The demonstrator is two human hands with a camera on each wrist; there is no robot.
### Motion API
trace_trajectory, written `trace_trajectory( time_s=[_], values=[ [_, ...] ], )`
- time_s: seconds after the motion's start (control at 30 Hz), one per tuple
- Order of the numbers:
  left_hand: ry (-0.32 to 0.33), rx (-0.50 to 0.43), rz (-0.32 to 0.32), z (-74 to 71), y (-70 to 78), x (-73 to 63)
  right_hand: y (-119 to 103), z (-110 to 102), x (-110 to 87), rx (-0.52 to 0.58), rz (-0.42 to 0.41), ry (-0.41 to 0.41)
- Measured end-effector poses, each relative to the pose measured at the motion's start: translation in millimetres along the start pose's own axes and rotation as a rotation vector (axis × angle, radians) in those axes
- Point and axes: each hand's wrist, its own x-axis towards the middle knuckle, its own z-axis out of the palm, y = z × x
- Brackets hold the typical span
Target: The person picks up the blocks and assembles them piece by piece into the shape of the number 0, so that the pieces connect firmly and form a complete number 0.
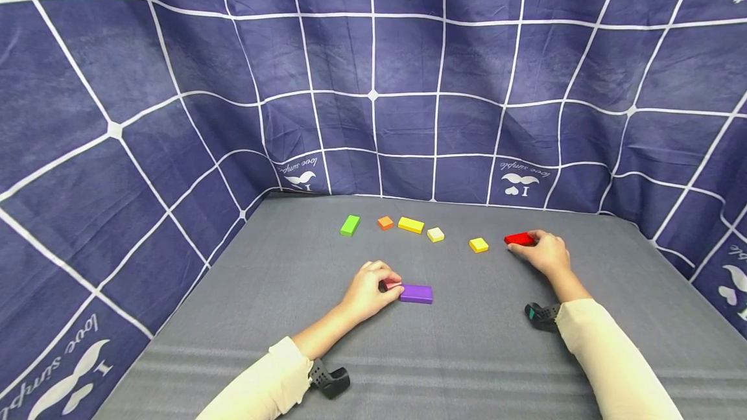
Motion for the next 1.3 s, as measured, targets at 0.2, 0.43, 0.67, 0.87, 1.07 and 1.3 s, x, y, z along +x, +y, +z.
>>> trace_trajectory(
  time_s=[0.2,0.43,0.67,0.87,1.07,1.3],
  values=[
    [0.001,-0.008,0.012,0.3,-0.8,0.0,3,3,-2.4,0.000,0.015,0.003],
    [0.016,-0.003,0.030,0.3,-2.0,0.0,-1,7,-0.6,-0.039,0.044,0.014],
    [0.011,-0.005,0.019,-0.5,-1.2,0.5,-4,10,3.0,-0.056,0.056,0.024],
    [0.007,-0.001,0.012,-0.1,-0.2,-0.3,-2,11,1.4,-0.044,0.043,0.045],
    [-0.003,-0.006,0.003,0.6,-0.3,-0.1,0,13,-2.1,-0.011,0.032,0.079],
    [0.007,-0.007,0.015,0.8,-2.1,0.4,-2,11,-3.2,0.029,-0.017,0.117]
  ],
)
